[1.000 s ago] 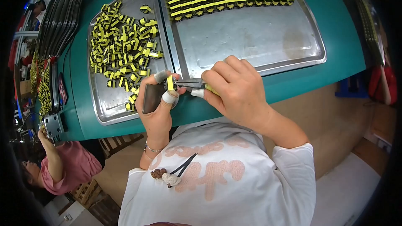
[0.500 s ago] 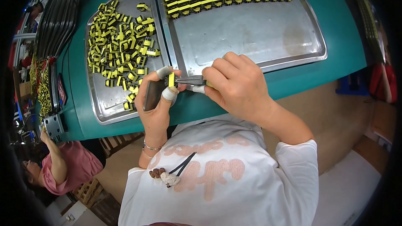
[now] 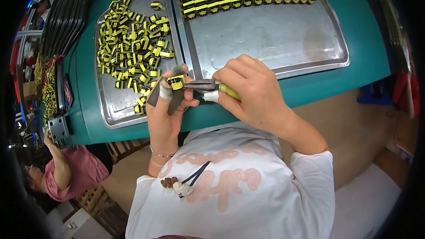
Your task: The person trims small yellow electronic components with pliers, then organizes them on a metal tray.
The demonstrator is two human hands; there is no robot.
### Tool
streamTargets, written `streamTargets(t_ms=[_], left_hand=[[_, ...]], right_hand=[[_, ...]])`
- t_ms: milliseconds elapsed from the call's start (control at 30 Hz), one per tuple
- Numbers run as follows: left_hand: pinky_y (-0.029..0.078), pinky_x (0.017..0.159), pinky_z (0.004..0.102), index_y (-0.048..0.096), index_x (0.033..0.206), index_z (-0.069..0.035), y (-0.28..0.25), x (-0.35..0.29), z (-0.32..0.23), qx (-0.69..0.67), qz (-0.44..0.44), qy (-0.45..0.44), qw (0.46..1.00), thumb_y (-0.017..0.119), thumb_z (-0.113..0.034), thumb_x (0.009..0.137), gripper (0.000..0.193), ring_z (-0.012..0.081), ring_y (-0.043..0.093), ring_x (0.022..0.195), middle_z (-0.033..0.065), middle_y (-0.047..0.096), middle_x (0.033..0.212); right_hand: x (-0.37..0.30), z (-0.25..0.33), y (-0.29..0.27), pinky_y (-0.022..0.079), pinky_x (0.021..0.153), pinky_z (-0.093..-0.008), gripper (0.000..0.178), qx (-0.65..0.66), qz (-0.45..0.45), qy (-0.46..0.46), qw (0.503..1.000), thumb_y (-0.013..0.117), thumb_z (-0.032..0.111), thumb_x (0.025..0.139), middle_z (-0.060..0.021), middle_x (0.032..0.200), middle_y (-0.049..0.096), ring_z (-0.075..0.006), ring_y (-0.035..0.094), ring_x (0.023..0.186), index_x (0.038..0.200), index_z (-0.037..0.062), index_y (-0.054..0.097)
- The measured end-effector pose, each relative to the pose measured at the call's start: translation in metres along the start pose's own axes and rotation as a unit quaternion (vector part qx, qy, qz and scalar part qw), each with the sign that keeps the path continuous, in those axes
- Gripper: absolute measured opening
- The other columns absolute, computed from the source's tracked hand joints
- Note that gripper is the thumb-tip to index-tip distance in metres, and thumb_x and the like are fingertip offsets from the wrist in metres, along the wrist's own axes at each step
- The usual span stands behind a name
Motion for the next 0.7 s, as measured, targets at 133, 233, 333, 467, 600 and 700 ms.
streamTargets(t_ms=[133, 233, 333, 467, 600, 700], left_hand=[[0.06, 0.07, 0.0321, 0.051, 0.122, 0.008, -0.0015, -0.0002, 0.0008, -0.006, -0.004, -0.006, 1.0, 0.051, -0.029, 0.098, 0.044, 0.0175, 0.063, 0.083, 0.0177, 0.062, 0.102], [0.06, 0.07, 0.0319, 0.051, 0.122, 0.008, -0.0026, -0.0006, 0.0019, -0.011, -0.003, -0.003, 1.0, 0.05, -0.028, 0.098, 0.043, 0.0183, 0.064, 0.083, 0.0172, 0.062, 0.101], [0.06, 0.069, 0.032, 0.052, 0.122, 0.007, -0.0036, 0.0002, 0.0019, -0.031, -0.004, -0.008, 0.999, 0.05, -0.028, 0.099, 0.042, 0.019, 0.065, 0.082, 0.0168, 0.063, 0.099], [0.06, 0.07, 0.0325, 0.052, 0.122, 0.007, -0.0026, 0.0002, 0.0008, -0.03, 0.006, -0.007, 0.999, 0.05, -0.027, 0.099, 0.041, 0.0195, 0.065, 0.084, 0.0168, 0.063, 0.097], [0.059, 0.073, 0.0328, 0.052, 0.122, 0.007, -0.0036, 0.0004, 0.0028, -0.026, 0.012, -0.004, 1.0, 0.051, -0.026, 0.098, 0.04, 0.0191, 0.064, 0.086, 0.0166, 0.063, 0.098], [0.059, 0.075, 0.033, 0.052, 0.122, 0.007, -0.003, 0.0, 0.0034, -0.023, 0.01, 0.001, 1.0, 0.052, -0.025, 0.098, 0.04, 0.0182, 0.063, 0.087, 0.015, 0.062, 0.1]], right_hand=[[0.0017, 0.0014, 0.0009, 0.044, 0.063, -0.0354, 0.024, 0.005, -0.003, 0.002, 1.0, 0.058, -0.002, 0.061, -0.0101, 0.074, 0.055, -0.0272, 0.052, 0.07, 0.085, 0.0009, 0.061], [0.0022, 0.0017, 0.0017, 0.044, 0.063, -0.0354, 0.024, 0.009, -0.005, 0.006, 1.0, 0.058, -0.003, 0.062, -0.0102, 0.074, 0.055, -0.0271, 0.052, 0.07, 0.085, 0.0006, 0.061], [0.0023, 0.0012, 0.0031, 0.044, 0.063, -0.0354, 0.024, 0.013, -0.002, 0.011, 1.0, 0.058, -0.003, 0.062, -0.0105, 0.075, 0.055, -0.0271, 0.052, 0.07, 0.086, 0.0002, 0.061], [0.0039, 0.0011, 0.0028, 0.044, 0.063, -0.0356, 0.024, 0.016, -0.005, 0.01, 1.0, 0.058, -0.003, 0.062, -0.011, 0.075, 0.056, -0.0275, 0.052, 0.071, 0.086, -0.0002, 0.061], [0.0044, 0.0006, 0.0032, 0.044, 0.063, -0.0359, 0.024, 0.01, -0.001, 0.017, 1.0, 0.058, -0.003, 0.062, -0.0112, 0.076, 0.056, -0.0277, 0.052, 0.071, 0.086, -0.0003, 0.061], [0.0051, 0.0001, 0.0027, 0.043, 0.063, -0.0361, 0.024, 0.013, -0.001, 0.015, 1.0, 0.058, -0.003, 0.063, -0.0112, 0.076, 0.056, -0.0278, 0.052, 0.071, 0.086, -0.0002, 0.061]])
Point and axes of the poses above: each hand's wrist, its own x-axis towards the middle knuckle, its own y-axis out of the palm, z = x × y, the point moved 4 cm from there along x, towards the middle knuckle
